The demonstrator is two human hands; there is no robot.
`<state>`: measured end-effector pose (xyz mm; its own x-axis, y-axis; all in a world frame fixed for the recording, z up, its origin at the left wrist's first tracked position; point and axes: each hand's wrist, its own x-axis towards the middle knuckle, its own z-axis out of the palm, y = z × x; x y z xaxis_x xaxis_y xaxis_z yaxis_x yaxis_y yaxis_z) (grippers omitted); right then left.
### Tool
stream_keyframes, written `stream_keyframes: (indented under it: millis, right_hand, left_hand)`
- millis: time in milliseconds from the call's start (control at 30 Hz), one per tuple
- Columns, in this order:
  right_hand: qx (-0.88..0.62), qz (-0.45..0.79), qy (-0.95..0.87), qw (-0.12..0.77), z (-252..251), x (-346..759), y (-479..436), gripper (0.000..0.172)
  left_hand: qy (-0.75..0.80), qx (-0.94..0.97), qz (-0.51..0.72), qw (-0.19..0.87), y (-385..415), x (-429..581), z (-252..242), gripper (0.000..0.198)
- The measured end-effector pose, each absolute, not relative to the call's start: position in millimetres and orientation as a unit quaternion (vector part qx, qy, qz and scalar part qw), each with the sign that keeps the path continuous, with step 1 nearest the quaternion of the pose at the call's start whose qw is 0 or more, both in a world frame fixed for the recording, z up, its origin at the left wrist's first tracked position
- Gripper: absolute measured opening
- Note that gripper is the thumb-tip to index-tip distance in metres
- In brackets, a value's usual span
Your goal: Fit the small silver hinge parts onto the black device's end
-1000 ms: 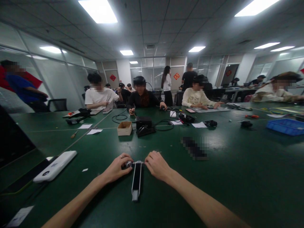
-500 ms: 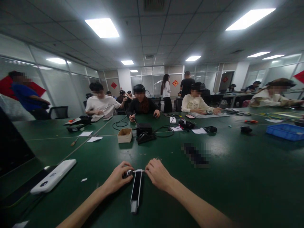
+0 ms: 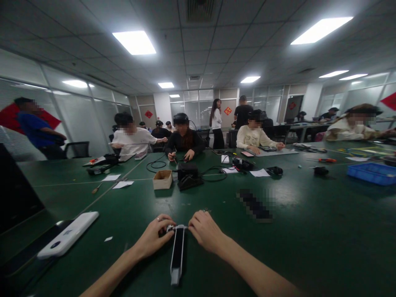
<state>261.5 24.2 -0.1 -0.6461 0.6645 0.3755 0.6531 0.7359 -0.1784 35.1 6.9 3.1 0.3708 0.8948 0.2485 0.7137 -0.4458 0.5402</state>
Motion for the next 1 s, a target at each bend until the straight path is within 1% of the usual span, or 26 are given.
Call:
stream_keyframes:
  millis: [133, 267, 367, 500, 633, 767, 1000]
  right_hand:
    - [-0.371, 0.004, -0.903, 0.215, 1.0, 262.6, 23.6, 0.016]
    - [-0.397, -0.040, -0.889, 0.224, 0.6, 266.3, 28.5, 0.018]
    - [-0.442, -0.064, -0.871, 0.204, -0.8, 271.7, 33.7, 0.019]
    - [-0.466, -0.036, -0.868, 0.167, -2.9, 279.3, 38.3, 0.020]
    - [-0.448, -0.008, -0.880, 0.160, -2.0, 282.1, 38.9, 0.019]
    - [-0.432, 0.026, -0.886, 0.166, 0.7, 281.1, 36.7, 0.016]
    - [-0.351, 0.048, -0.913, 0.200, 3.8, 280.0, 32.2, 0.017]
  left_hand:
    - [0.516, 0.798, 0.268, 0.159, 5.7, 37.6, 4.1, 0.017]
    - [0.521, 0.795, 0.268, 0.156, 7.7, 36.5, 0.9, 0.015]
    - [0.515, 0.800, 0.265, 0.154, 8.9, 35.7, -0.2, 0.014]
    - [0.518, 0.802, 0.251, 0.158, 9.1, 35.8, 1.9, 0.014]
    - [0.517, 0.806, 0.240, 0.160, 9.3, 34.9, 2.9, 0.014]
    - [0.513, 0.808, 0.240, 0.164, 10.2, 34.5, 0.5, 0.016]
    - [0.498, 0.816, 0.258, 0.143, 11.4, 35.5, -3.3, 0.013]
